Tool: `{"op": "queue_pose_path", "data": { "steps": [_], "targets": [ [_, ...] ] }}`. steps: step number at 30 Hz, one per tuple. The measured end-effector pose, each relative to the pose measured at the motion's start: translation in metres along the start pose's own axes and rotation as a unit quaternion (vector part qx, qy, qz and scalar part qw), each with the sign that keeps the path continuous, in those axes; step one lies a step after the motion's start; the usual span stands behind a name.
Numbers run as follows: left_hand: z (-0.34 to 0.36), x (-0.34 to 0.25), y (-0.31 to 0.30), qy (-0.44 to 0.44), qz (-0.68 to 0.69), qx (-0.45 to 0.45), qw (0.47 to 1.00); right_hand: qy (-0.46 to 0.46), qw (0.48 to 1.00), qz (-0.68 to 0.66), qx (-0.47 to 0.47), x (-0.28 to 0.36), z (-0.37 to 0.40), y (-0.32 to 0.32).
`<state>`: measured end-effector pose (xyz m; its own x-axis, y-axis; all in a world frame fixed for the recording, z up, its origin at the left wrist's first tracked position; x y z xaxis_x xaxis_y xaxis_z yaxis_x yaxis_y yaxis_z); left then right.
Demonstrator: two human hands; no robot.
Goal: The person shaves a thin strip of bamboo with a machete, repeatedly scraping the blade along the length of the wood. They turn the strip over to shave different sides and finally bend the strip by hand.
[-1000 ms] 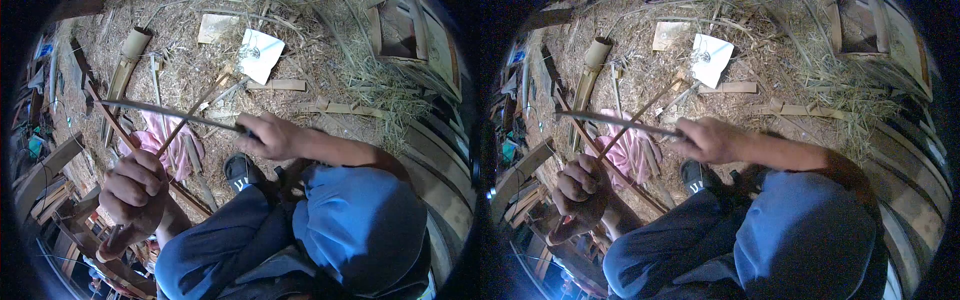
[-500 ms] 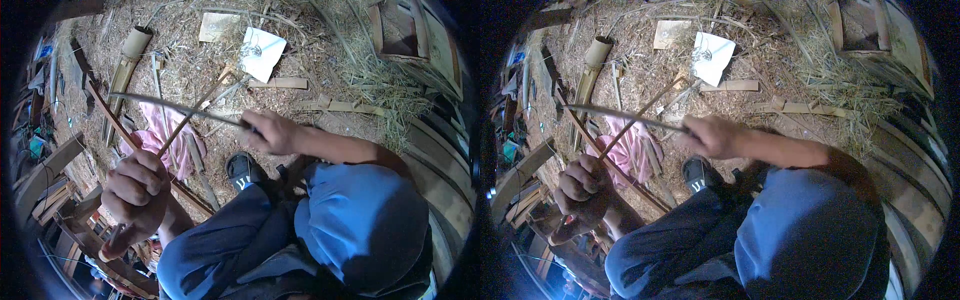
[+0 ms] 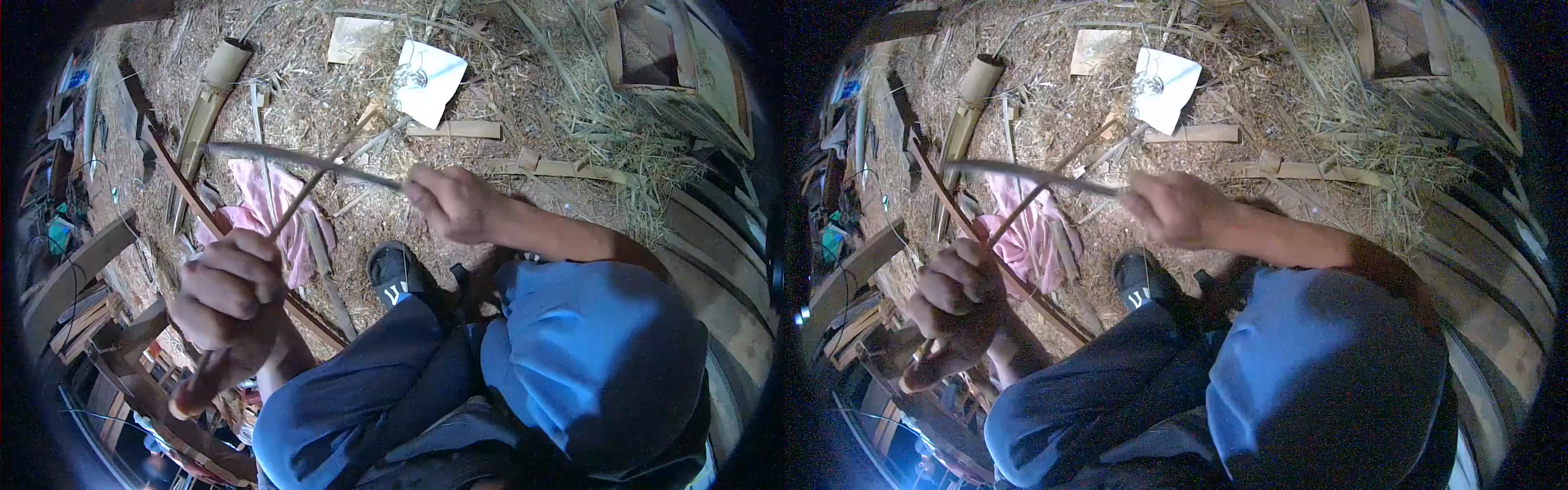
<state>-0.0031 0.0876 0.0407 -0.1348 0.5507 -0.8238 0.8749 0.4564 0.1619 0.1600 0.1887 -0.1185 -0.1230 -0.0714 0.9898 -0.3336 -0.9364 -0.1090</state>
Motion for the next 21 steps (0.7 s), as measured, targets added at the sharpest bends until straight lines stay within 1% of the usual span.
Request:
{"op": "queue_pose_path", "data": {
  "steps": [1, 3, 4, 5, 7, 8, 9, 11, 13, 14, 15, 16, 17, 19, 20, 21],
  "targets": [
    [0.001, 0.0, 0.005, 0.004, -0.001, 0.0, 1.0, -0.004, 1.0, 0.002, 0.0, -0.017, 0.0, 0.001],
    [0.004, 0.001, 0.01, 0.0, 0.013, -0.043, 0.999, 0.034, 0.997, 0.062, -0.037, -0.041, -0.001, -0.004],
    [0.002, 0.003, 0.01, 0.019, 0.017, -0.028, 0.999, 0.072, 0.994, 0.083, -0.017, -0.039, -0.005, -0.004],
    [0.001, 0.003, 0.013, 0.02, 0.018, -0.029, 0.999, 0.072, 0.994, 0.084, -0.017, -0.026, -0.008, -0.006],
    [0.0, 0.002, 0.007, 0.011, -0.064, -0.203, 0.977, 0.132, 0.991, 0.018, 0.016, 0.001, -0.011, -0.006],
    [-0.001, 0.001, 0.006, 0.0, -0.01, -0.068, 0.998, 0.106, 0.994, 0.003, 0.032, 0.004, -0.009, -0.003],
    [-0.001, 0.002, 0.007, -0.002, -0.01, -0.068, 0.998, 0.108, 0.994, 0.001, 0.031, 0.011, -0.005, -0.002],
    [0.002, 0.004, 0.012, 0.02, 0.039, -0.034, 0.998, -0.039, 0.998, 0.025, 0.033, 0.038, -0.002, -0.004],
    [0.003, 0.003, 0.014, 0.014, 0.028, -0.038, 0.999, -0.038, 0.998, 0.033, 0.03, 0.017, -0.001, -0.001],
    [0.002, 0.002, 0.014, 0.012, 0.02, -0.04, 0.999, 0.063, 0.997, 0.032, 0.007, -0.011, -0.005, 0.001],
    [0.001, 0.002, 0.014, 0.013, 0.012, -0.043, 0.999, 0.162, 0.986, 0.033, -0.015, -0.022, -0.012, -0.005],
    [0.003, -0.001, 0.009, -0.001, 0.0, 0.002, 1.0, 0.085, 0.992, 0.091, -0.029, -0.018, -0.015, -0.014],
    [0.005, 0.0, 0.007, 0.003, 0.001, 0.001, 1.0, 0.083, 0.992, 0.094, -0.029, -0.019, -0.018, -0.015],
    [0.01, 0.0, 0.004, -0.013, -0.01, -0.047, 0.999, 0.131, 0.988, 0.081, -0.013, -0.023, -0.02, -0.009],
    [0.007, 0.001, 0.004, 0.007, -0.023, -0.031, 0.999, 0.143, 0.987, 0.076, 0.017, -0.007, -0.021, -0.008],
    [0.005, 0.001, 0.003, 0.009, -0.023, -0.031, 0.999, 0.141, 0.987, 0.077, 0.017, 0.005, -0.021, -0.01]
  ]
}}
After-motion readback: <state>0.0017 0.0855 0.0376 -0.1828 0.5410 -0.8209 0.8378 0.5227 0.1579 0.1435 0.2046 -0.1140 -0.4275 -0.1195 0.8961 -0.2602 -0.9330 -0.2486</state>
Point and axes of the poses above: each hand's wrist, its own z-axis away from the middle knuckle, its own y-axis out of the palm, x = y × z, the point moved 3 cm from there along -z, towards the middle knuckle, and after that the axes turned 8 degrees about -z, right-handed, at the moved point
